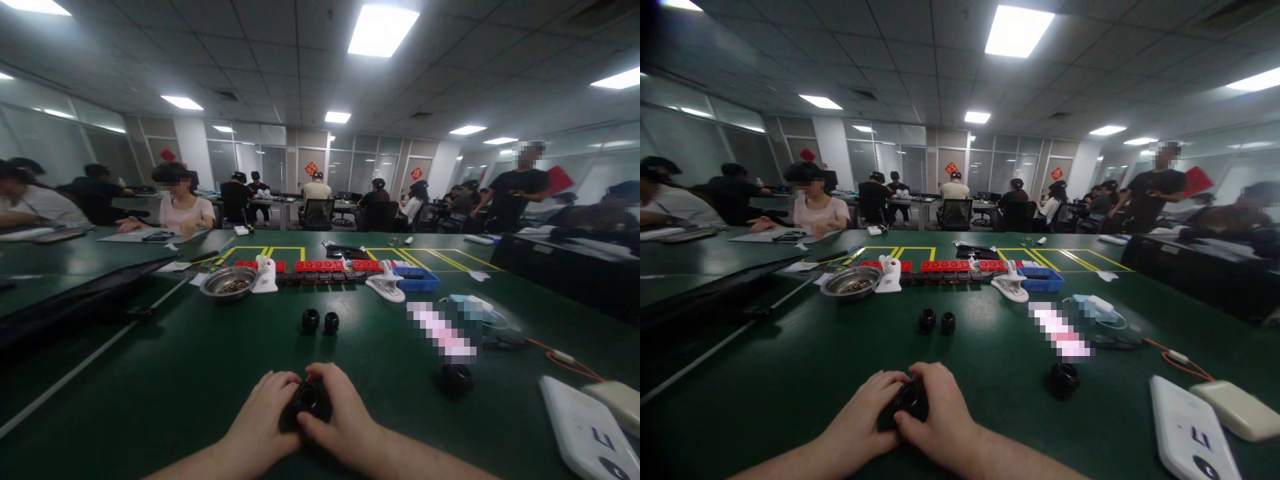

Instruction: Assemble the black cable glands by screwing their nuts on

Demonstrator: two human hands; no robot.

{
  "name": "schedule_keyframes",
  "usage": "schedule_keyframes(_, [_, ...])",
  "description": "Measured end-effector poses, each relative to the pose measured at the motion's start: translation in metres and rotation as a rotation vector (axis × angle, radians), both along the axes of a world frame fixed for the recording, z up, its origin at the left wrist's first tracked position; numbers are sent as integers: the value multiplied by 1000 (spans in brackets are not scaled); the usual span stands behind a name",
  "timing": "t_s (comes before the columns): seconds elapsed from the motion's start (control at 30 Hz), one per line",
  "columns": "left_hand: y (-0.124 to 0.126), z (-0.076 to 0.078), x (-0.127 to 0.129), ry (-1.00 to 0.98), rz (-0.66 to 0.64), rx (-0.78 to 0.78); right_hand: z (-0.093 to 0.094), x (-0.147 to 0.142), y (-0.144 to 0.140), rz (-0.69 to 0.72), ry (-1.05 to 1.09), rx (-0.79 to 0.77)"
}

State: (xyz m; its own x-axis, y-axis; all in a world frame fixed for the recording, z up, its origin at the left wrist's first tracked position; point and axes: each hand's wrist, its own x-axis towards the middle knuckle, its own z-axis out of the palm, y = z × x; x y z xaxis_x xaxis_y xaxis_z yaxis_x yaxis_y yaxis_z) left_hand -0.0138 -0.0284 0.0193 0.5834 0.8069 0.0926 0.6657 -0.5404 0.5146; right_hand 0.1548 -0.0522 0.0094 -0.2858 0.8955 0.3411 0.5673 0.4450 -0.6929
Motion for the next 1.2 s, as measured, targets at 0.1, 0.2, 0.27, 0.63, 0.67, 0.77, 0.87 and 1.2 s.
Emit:
schedule_keyframes(0.1, [1, -3, -1, -1, 5, 7, 1, 1, -3, 104, -20, 63])
schedule_keyframes(0.2, [1, -4, -1, 13, 4, 1, 2, 1, -4, 123, -30, 95])
schedule_keyframes(0.27, [1, -4, -1, 21, 5, -6, 2, 1, -4, 73, -32, 81])
schedule_keyframes(0.63, [4, -7, -2, -23, -1, -12, 6, -2, 0, 98, 24, 92])
schedule_keyframes(0.67, [5, -8, -2, -25, -4, -9, 6, -1, 0, 129, 32, 102])
schedule_keyframes(0.77, [6, -12, -2, -16, -6, -18, 6, 0, -1, 167, 38, 104])
schedule_keyframes(0.87, [5, -11, -2, 9, 8, -21, 6, 0, -2, 135, 17, 108])
schedule_keyframes(1.2, [-2, 4, 1, 6, 16, -29, 6, -5, -4, 5, -10, 55])
